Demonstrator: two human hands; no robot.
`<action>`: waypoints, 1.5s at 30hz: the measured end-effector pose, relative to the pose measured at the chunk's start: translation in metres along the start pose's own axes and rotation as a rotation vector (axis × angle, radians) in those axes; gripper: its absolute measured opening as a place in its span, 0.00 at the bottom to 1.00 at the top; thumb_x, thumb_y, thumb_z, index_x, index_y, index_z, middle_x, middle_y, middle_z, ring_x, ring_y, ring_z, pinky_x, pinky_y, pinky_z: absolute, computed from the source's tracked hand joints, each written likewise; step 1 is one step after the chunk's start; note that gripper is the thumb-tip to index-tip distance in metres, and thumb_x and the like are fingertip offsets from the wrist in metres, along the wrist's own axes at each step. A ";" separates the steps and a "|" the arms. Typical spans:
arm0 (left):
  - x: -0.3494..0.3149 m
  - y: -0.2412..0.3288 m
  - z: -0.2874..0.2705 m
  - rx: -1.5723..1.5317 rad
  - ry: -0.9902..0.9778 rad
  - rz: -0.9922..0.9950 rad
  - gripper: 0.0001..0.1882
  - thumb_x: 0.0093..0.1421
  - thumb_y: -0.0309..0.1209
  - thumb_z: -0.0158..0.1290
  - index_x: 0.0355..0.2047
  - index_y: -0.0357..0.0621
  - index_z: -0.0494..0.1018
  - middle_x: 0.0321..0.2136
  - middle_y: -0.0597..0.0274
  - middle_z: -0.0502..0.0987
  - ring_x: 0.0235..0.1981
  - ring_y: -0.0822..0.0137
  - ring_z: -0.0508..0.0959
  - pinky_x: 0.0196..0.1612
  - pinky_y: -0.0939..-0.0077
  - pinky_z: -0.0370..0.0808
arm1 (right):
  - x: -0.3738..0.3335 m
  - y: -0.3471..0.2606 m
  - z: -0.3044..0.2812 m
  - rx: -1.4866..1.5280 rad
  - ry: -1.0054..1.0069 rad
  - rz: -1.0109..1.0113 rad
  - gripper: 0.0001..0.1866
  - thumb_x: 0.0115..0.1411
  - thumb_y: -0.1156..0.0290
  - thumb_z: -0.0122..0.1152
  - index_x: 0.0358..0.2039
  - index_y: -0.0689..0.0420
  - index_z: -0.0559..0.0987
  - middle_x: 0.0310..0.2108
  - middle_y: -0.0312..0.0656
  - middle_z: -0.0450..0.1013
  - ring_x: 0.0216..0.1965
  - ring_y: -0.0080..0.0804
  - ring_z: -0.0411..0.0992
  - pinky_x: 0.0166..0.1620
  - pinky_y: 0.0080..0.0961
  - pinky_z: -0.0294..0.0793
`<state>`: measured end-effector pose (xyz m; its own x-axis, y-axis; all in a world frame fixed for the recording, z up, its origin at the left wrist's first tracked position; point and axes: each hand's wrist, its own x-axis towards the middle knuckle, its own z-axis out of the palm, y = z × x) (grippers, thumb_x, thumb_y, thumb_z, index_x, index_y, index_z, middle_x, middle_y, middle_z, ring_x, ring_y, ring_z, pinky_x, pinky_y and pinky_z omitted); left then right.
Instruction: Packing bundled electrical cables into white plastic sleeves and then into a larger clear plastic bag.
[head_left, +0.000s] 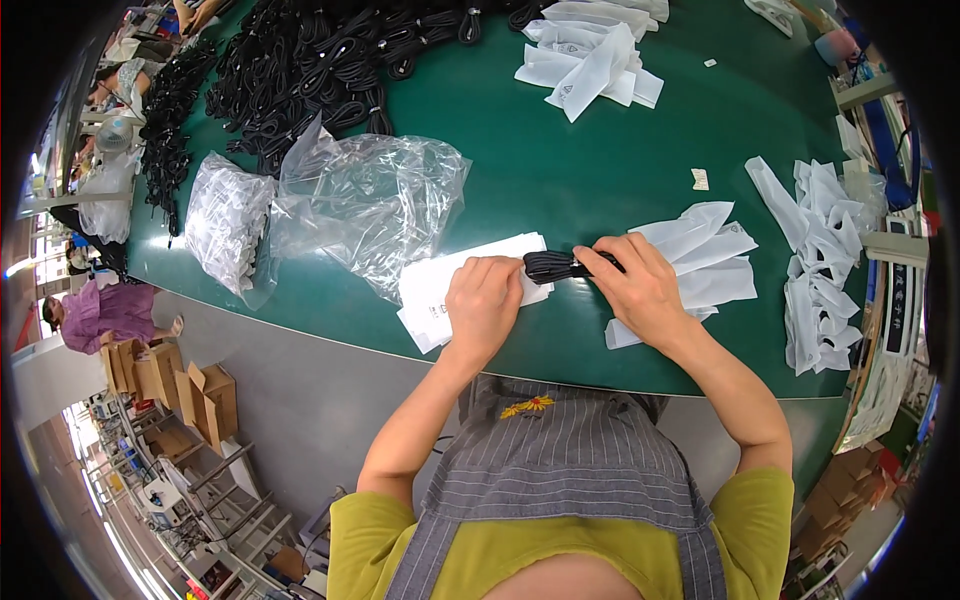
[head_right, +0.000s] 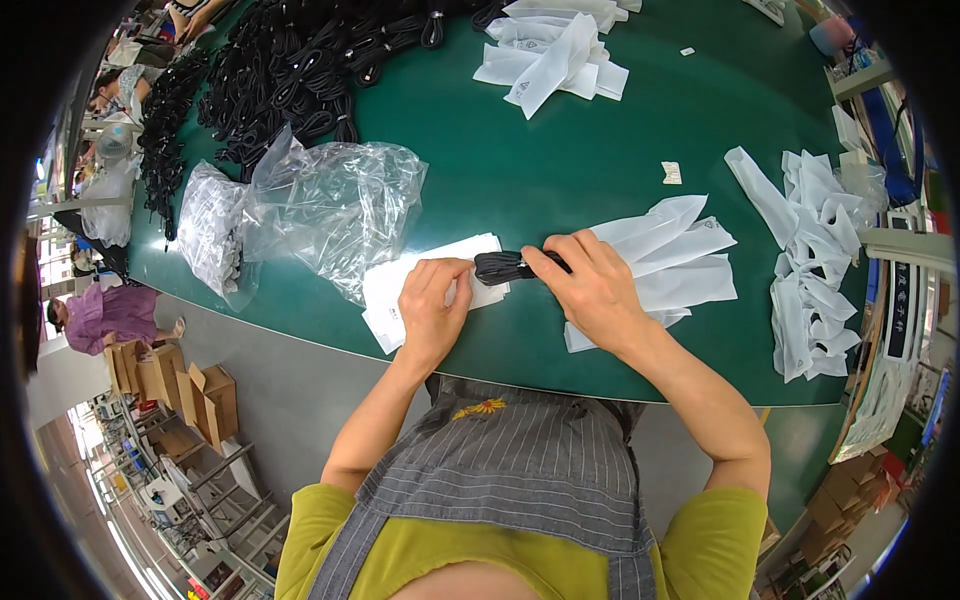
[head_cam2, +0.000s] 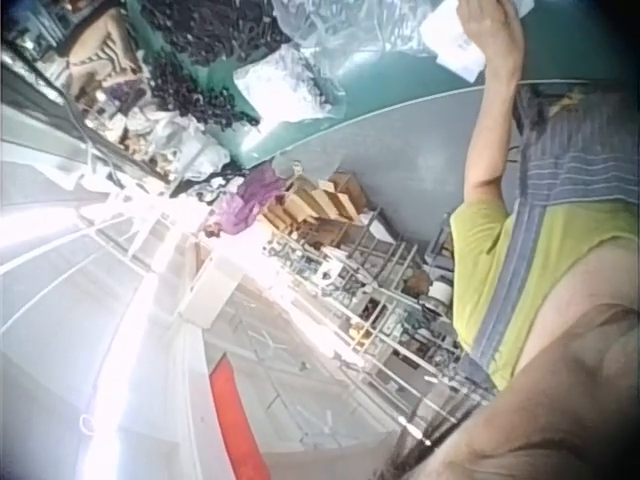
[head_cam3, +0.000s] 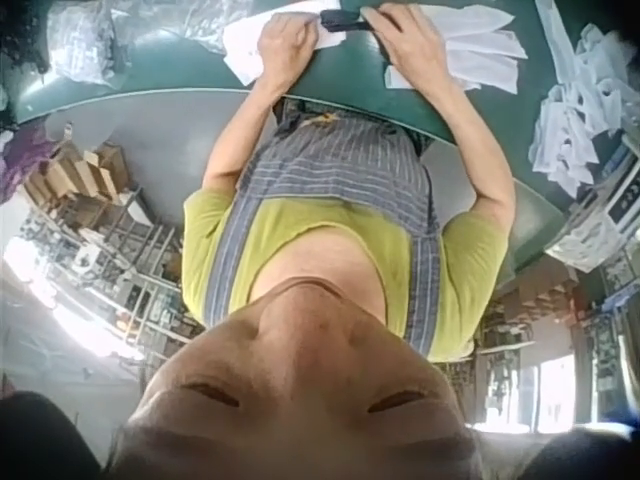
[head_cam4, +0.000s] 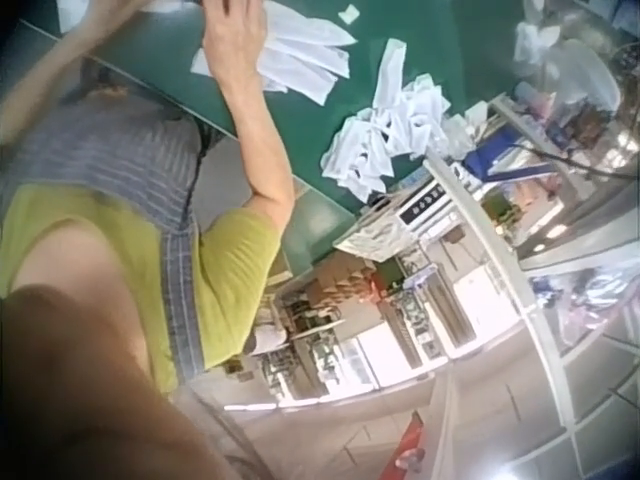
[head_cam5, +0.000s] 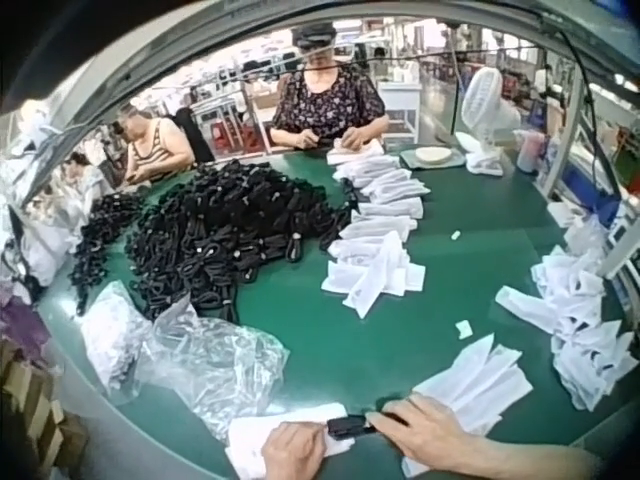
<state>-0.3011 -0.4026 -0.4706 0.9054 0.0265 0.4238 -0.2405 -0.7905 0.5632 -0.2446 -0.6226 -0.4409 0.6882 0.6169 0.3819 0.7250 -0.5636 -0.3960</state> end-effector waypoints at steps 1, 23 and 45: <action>-0.001 0.000 0.000 -0.012 0.018 0.001 0.10 0.47 0.18 0.59 0.31 0.44 0.77 0.29 0.63 0.79 0.30 0.62 0.77 0.33 0.69 0.72 | -0.001 0.000 0.000 -0.009 0.016 -0.031 0.18 0.50 0.77 0.65 0.44 0.55 0.79 0.36 0.37 0.72 0.36 0.32 0.71 0.34 0.28 0.74; 0.062 0.050 -0.036 -0.312 0.285 0.131 0.11 0.52 0.15 0.56 0.36 0.38 0.73 0.37 0.55 0.77 0.39 0.57 0.75 0.41 0.66 0.71 | 0.069 -0.044 -0.027 0.382 0.105 0.018 0.43 0.42 0.72 0.76 0.60 0.54 0.67 0.52 0.43 0.66 0.37 0.37 0.77 0.34 0.29 0.79; -0.016 -0.007 -0.006 -0.051 -0.168 -0.019 0.16 0.51 0.19 0.57 0.42 0.42 0.75 0.44 0.56 0.75 0.47 0.54 0.74 0.48 0.62 0.67 | 0.152 0.094 0.028 -0.222 0.238 0.279 0.16 0.57 0.69 0.64 0.45 0.55 0.74 0.44 0.42 0.71 0.41 0.43 0.74 0.40 0.35 0.77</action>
<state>-0.3163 -0.3942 -0.4773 0.9545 -0.0649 0.2912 -0.2368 -0.7586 0.6070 -0.0725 -0.5664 -0.4433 0.8275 0.2943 0.4781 0.4805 -0.8117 -0.3320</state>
